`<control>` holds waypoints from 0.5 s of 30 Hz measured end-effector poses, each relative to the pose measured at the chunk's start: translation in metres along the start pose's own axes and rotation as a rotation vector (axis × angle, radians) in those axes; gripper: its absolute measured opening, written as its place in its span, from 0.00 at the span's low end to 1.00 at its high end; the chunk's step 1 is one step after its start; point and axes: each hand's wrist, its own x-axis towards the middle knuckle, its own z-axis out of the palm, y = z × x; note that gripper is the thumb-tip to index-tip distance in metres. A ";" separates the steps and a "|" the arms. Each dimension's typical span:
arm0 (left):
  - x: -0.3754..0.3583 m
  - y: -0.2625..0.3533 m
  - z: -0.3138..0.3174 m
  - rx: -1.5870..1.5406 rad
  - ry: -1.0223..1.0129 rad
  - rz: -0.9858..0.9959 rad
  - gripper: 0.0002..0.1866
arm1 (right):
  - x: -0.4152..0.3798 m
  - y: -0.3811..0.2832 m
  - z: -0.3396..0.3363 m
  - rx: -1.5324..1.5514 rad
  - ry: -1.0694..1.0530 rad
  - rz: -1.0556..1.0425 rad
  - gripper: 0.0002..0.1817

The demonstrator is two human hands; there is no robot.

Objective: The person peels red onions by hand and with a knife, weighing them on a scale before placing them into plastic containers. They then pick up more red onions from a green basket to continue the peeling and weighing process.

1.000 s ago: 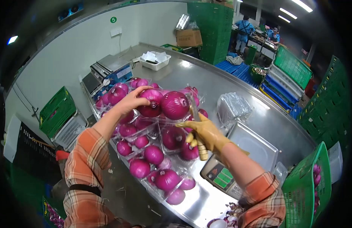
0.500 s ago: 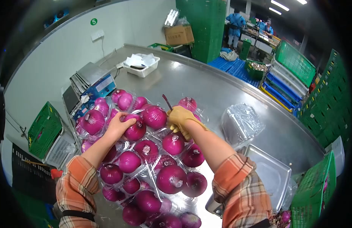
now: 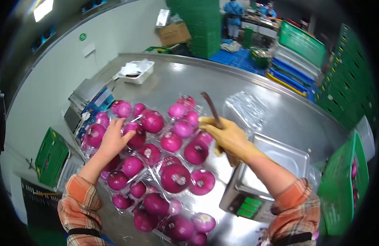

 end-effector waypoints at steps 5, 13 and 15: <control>-0.021 0.115 -0.010 -0.377 -0.151 0.392 0.16 | -0.197 0.064 -0.067 0.269 0.186 0.286 0.18; -0.108 0.381 0.046 -0.576 -0.640 1.175 0.10 | -0.470 0.170 -0.043 0.598 0.576 0.465 0.18; -0.137 0.447 0.078 -0.629 -0.725 1.220 0.11 | -0.517 0.169 -0.034 0.632 0.637 0.514 0.19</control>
